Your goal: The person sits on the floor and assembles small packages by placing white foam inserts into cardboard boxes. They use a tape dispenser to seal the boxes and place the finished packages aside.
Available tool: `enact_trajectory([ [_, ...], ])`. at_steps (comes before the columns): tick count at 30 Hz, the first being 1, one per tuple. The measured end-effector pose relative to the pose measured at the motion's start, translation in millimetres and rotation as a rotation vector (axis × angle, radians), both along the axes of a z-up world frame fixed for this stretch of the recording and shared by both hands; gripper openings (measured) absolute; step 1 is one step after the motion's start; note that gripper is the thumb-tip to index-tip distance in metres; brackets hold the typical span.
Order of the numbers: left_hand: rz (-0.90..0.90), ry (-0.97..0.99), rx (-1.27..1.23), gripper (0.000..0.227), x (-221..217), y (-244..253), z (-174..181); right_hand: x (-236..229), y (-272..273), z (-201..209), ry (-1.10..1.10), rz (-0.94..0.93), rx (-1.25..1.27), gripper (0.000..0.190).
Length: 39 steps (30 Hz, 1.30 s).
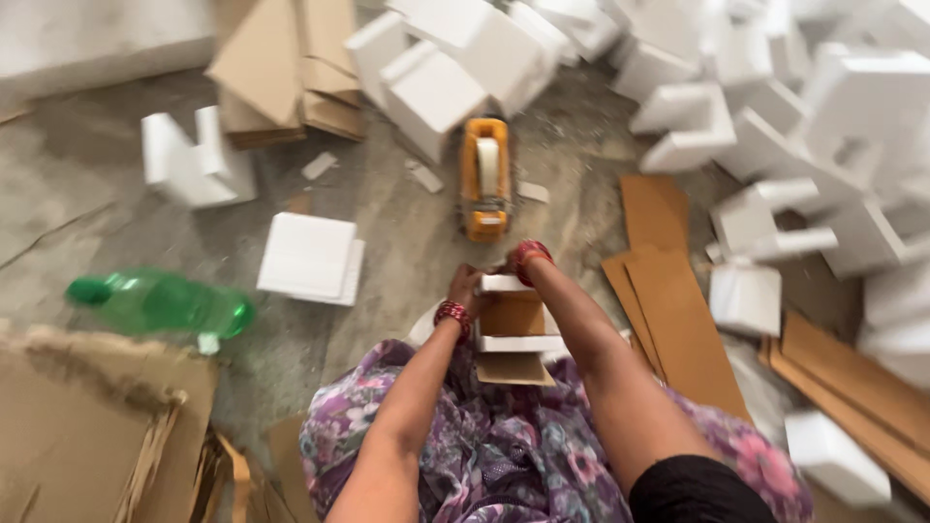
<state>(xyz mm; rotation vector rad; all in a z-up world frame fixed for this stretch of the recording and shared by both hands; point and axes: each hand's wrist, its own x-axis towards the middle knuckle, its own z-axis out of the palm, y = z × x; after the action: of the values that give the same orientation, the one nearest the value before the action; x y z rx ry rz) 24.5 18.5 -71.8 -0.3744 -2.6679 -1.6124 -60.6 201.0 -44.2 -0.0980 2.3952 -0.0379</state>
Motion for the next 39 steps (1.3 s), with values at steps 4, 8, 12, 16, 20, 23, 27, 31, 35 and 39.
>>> enact_trajectory([
  [4,-0.037,0.015,-0.053,0.055,-6.1,4.1,2.4,8.8,-4.6,25.7,0.111,0.001,-0.016,0.021],
  [8,0.012,-0.094,-0.043,0.060,-11.8,-2.3,7.4,3.6,-0.5,45.7,0.514,-0.080,-0.307,0.020],
  [12,-0.042,-0.131,-0.163,0.063,-2.5,0.8,5.0,21.7,18.9,66.7,0.584,-0.101,-0.471,0.025],
  [16,0.265,-0.615,0.573,0.044,-12.8,12.9,-2.4,16.9,27.5,84.0,-0.114,0.030,-0.404,0.039],
  [20,0.038,0.228,-0.433,0.027,-10.0,9.2,-16.7,18.7,37.6,69.3,-0.203,-0.148,-0.563,0.054],
  [23,-0.124,-0.085,-0.190,0.041,-6.1,5.3,-26.4,14.4,39.5,41.5,-0.140,-0.185,-0.468,0.053],
  [27,-0.058,-0.109,-0.207,0.053,-8.5,1.4,-26.9,-7.4,34.1,12.2,-0.092,-0.093,-0.301,0.052],
  [31,-0.031,-0.124,-0.189,0.055,-1.1,2.6,-31.0,-11.7,59.7,12.7,0.049,-0.216,-0.546,0.051],
  [35,-0.068,-0.110,-0.203,0.049,-0.7,0.5,-27.1,3.6,83.4,54.9,0.057,-0.701,-0.770,0.060],
  [39,-0.028,-0.125,-0.025,0.039,-0.1,9.4,-18.8,30.9,78.5,97.9,-0.133,-0.198,-0.388,0.069],
])
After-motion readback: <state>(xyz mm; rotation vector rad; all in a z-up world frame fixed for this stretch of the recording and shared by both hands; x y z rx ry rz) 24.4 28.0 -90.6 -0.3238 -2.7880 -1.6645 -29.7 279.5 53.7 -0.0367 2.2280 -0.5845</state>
